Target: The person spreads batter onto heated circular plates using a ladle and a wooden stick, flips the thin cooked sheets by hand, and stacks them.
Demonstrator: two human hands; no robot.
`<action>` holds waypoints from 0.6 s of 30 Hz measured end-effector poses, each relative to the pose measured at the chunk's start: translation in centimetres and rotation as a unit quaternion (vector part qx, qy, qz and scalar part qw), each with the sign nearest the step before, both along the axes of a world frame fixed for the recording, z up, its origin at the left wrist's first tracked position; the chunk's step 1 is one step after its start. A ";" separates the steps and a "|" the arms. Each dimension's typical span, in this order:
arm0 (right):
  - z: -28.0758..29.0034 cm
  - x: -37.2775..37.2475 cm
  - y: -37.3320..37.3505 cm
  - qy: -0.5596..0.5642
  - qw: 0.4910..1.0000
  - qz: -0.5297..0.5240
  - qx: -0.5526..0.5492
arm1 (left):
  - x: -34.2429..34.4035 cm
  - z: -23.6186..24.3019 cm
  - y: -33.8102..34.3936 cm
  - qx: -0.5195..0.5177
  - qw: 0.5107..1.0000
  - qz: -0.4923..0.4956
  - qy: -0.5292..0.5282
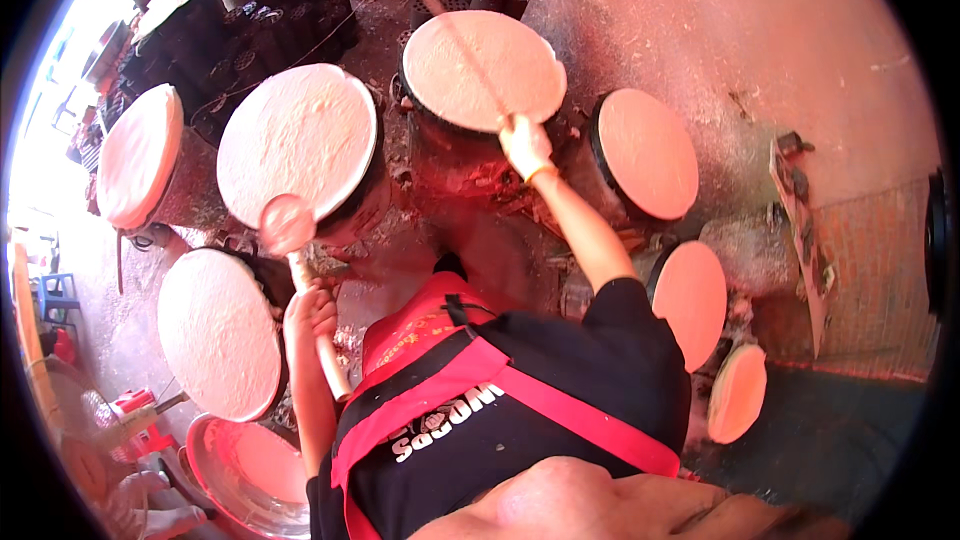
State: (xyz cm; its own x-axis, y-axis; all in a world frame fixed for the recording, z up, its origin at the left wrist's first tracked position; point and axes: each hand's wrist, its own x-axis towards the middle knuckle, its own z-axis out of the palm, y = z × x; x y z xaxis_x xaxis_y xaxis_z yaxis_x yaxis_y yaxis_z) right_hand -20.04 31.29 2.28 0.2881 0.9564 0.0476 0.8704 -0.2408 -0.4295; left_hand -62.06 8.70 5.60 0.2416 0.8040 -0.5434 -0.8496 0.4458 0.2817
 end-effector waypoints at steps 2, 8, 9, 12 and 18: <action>0.4 5.3 7.0 -0.032 0.996 -0.047 0.062 | 0.5 1.3 1.6 -0.010 0.997 0.071 0.015; -0.3 17.1 20.9 -0.084 0.991 -0.100 0.028 | 3.5 6.6 5.7 -0.036 0.972 0.214 -0.093; -1.0 17.8 22.3 -0.084 0.991 -0.105 0.007 | 4.4 7.3 6.6 -0.033 0.968 0.227 -0.105; -2.8 19.3 25.7 0.001 0.995 -0.091 -0.042 | 5.3 7.5 8.7 -0.022 0.965 0.233 -0.116; -2.7 17.9 29.7 0.088 0.995 -0.036 0.016 | 6.6 9.2 11.1 -0.044 0.957 0.247 -0.149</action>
State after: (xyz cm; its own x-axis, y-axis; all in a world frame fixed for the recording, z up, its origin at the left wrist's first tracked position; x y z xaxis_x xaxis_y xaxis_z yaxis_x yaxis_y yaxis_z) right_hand -2.12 61.02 -0.46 0.3617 0.9321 0.0205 0.7619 -0.2828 -0.5827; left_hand -55.50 19.80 14.83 -0.0012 0.8148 -0.5798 -0.9995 -0.0195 -0.0254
